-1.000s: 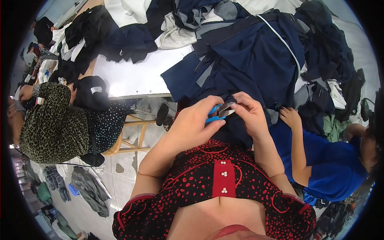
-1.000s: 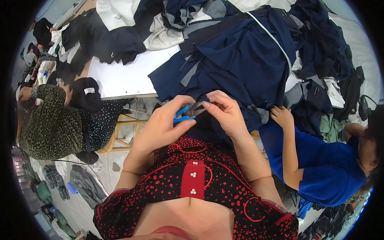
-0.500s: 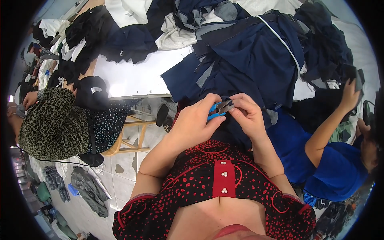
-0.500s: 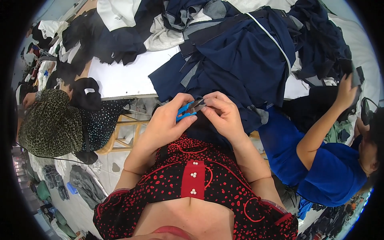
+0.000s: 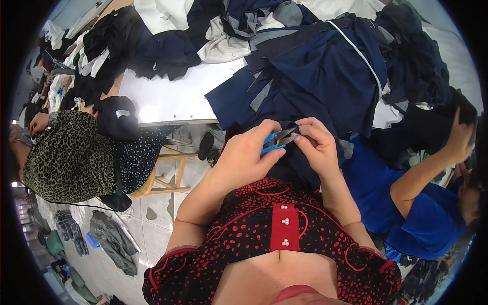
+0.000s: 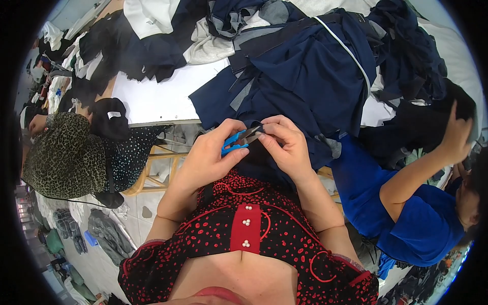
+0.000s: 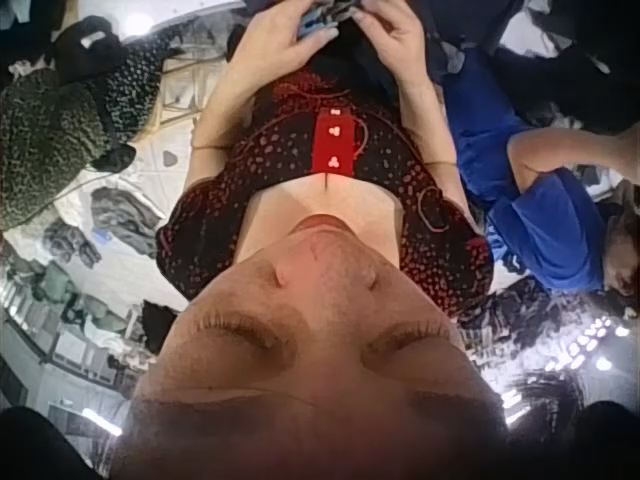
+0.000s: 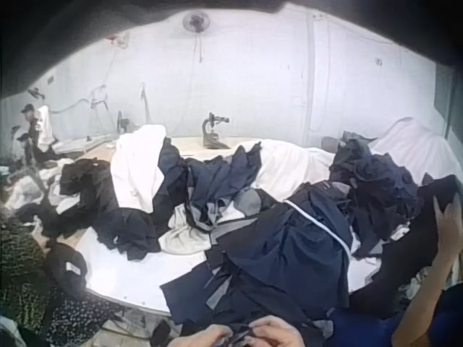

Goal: Trimming excess threads from dark blue fabric pieces using small snips.

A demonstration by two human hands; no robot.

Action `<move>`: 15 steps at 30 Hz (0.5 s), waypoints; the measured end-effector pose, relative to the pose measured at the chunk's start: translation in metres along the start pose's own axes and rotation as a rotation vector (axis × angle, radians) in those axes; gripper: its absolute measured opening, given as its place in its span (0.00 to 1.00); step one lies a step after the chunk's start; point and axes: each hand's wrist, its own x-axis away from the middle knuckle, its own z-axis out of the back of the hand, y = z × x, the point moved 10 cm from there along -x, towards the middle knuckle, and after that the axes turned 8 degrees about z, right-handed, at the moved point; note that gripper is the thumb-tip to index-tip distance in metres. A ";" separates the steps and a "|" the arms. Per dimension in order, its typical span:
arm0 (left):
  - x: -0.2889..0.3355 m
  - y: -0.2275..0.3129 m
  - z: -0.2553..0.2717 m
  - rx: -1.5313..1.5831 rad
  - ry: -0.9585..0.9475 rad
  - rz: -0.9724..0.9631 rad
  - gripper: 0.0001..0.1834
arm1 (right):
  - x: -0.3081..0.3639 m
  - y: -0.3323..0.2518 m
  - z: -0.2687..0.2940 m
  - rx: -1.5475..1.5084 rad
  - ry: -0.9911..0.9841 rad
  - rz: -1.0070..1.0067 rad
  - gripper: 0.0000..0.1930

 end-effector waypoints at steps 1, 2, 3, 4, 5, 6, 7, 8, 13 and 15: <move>0.000 0.000 0.001 0.000 0.000 0.000 0.16 | -0.001 -0.003 0.000 0.044 -0.011 0.012 0.05; 0.001 0.000 0.001 -0.009 -0.007 0.008 0.16 | -0.001 -0.005 0.000 0.088 -0.021 0.023 0.05; 0.001 -0.001 0.000 -0.018 -0.014 0.015 0.16 | -0.001 -0.004 0.000 0.088 -0.022 0.023 0.05; 0.001 0.000 0.001 -0.018 -0.013 0.015 0.16 | -0.001 -0.003 0.000 0.102 -0.024 0.024 0.05; 0.001 0.000 0.001 -0.014 -0.017 0.016 0.16 | -0.001 -0.003 0.000 0.116 -0.026 0.025 0.05; 0.001 0.001 0.001 -0.009 -0.020 0.018 0.16 | -0.001 -0.004 0.000 0.116 -0.027 0.026 0.05; 0.001 0.000 0.001 -0.009 -0.019 0.018 0.16 | -0.002 -0.007 0.000 0.132 -0.023 0.021 0.05; 0.001 0.001 0.002 -0.015 -0.014 0.011 0.16 | -0.002 -0.008 0.000 0.148 -0.019 0.017 0.05; 0.000 0.001 0.001 0.004 -0.009 -0.006 0.16 | -0.002 -0.010 -0.002 0.191 -0.027 0.039 0.05; -0.001 -0.004 -0.002 0.030 -0.075 0.059 0.17 | -0.002 -0.009 -0.002 0.189 -0.022 0.035 0.05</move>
